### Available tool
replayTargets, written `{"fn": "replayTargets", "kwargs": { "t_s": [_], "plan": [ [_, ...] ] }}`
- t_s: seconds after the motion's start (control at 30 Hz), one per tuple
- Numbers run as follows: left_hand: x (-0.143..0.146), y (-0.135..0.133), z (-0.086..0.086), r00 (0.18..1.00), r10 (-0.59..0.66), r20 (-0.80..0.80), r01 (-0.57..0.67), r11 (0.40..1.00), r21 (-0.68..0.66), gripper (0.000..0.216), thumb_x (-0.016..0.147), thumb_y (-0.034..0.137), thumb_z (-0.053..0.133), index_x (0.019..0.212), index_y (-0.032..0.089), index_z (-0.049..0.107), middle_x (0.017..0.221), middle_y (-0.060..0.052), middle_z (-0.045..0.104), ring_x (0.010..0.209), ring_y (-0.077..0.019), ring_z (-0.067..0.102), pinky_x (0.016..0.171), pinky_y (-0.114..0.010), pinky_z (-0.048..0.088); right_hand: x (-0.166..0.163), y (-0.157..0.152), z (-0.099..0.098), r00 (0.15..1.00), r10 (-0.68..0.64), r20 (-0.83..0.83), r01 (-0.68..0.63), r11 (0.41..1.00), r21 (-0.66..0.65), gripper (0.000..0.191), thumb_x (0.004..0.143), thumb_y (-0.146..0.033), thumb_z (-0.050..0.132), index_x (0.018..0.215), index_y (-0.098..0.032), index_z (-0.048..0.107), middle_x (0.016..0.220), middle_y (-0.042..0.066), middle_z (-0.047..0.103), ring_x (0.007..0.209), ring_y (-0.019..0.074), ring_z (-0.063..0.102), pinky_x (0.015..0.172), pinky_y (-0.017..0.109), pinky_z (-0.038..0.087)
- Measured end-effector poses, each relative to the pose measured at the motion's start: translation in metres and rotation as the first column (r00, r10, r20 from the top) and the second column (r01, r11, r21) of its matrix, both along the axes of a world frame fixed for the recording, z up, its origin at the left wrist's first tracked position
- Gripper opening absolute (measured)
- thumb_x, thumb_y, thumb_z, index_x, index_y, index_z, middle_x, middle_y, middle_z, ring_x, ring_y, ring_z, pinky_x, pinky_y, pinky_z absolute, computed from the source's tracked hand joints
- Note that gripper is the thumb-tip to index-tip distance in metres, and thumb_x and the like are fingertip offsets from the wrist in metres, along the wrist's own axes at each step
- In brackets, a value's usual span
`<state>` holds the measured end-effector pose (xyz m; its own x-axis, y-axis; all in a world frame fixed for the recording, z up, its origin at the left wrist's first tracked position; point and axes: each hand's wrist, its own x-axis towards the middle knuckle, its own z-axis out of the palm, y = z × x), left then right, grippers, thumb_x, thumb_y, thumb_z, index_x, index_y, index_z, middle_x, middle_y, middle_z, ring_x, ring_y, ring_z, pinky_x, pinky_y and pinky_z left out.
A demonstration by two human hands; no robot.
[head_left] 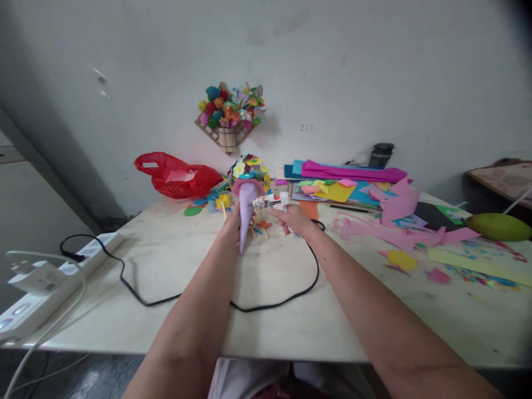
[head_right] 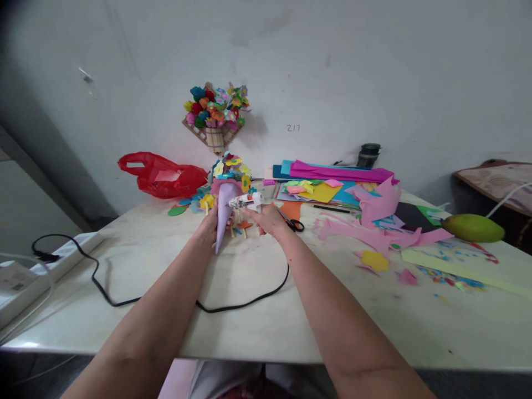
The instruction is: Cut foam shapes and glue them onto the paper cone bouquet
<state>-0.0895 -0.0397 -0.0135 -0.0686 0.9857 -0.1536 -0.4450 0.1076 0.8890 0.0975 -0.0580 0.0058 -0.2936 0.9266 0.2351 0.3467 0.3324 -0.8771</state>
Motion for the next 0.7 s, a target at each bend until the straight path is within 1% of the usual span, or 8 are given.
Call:
{"fn": "replayTargets", "kwargs": {
  "t_s": [0.17, 0.37, 0.5, 0.7],
  "plan": [
    [0.001, 0.002, -0.003, 0.999, 0.007, -0.053, -0.007, 1.000, -0.001, 0.056, 0.093, 0.054, 0.030, 0.101, 0.006, 0.059, 0.059, -0.007, 0.060, 0.037, -0.0126, 0.048, 0.032, -0.023, 0.031, -0.005, -0.004, 0.004, 0.999, -0.047, -0.028, 0.046, 0.999, -0.004, 0.039, 0.084, -0.047, 0.059, 0.060, -0.016, 0.051, 0.046, -0.005, 0.047, 0.032, 0.0065, 0.045, 0.037, 0.018, 0.037],
    [0.002, 0.002, -0.005, 0.998, 0.007, -0.061, -0.005, 1.000, 0.021, 0.053, 0.094, 0.052, 0.028, 0.109, 0.012, 0.059, 0.059, -0.005, 0.061, 0.037, -0.0120, 0.047, 0.033, -0.022, 0.033, -0.010, -0.005, 0.006, 0.998, -0.065, 0.010, 0.065, 0.998, 0.013, 0.035, 0.085, -0.045, 0.059, 0.067, -0.015, 0.055, 0.053, -0.003, 0.054, 0.034, 0.0059, 0.046, 0.037, 0.018, 0.037],
    [0.003, 0.001, -0.003, 0.998, 0.015, -0.063, -0.015, 1.000, 0.008, 0.054, 0.094, 0.053, 0.029, 0.109, 0.010, 0.059, 0.058, -0.005, 0.061, 0.037, -0.0122, 0.048, 0.033, -0.022, 0.033, -0.011, -0.004, 0.007, 0.997, -0.060, 0.052, 0.058, 0.997, 0.041, 0.034, 0.085, -0.046, 0.058, 0.072, -0.015, 0.058, 0.055, -0.003, 0.055, 0.033, 0.0066, 0.046, 0.036, 0.019, 0.037],
    [0.000, 0.000, -0.002, 1.000, 0.017, -0.005, -0.017, 1.000, -0.009, 0.055, 0.093, 0.052, 0.030, 0.102, 0.008, 0.060, 0.058, -0.006, 0.060, 0.037, -0.0130, 0.048, 0.033, -0.024, 0.034, -0.011, -0.010, 0.011, 0.994, -0.030, 0.101, 0.029, 1.000, 0.011, 0.035, 0.085, -0.048, 0.057, 0.076, -0.015, 0.059, 0.056, -0.002, 0.056, 0.033, 0.0060, 0.046, 0.037, 0.018, 0.037]
  ]
}}
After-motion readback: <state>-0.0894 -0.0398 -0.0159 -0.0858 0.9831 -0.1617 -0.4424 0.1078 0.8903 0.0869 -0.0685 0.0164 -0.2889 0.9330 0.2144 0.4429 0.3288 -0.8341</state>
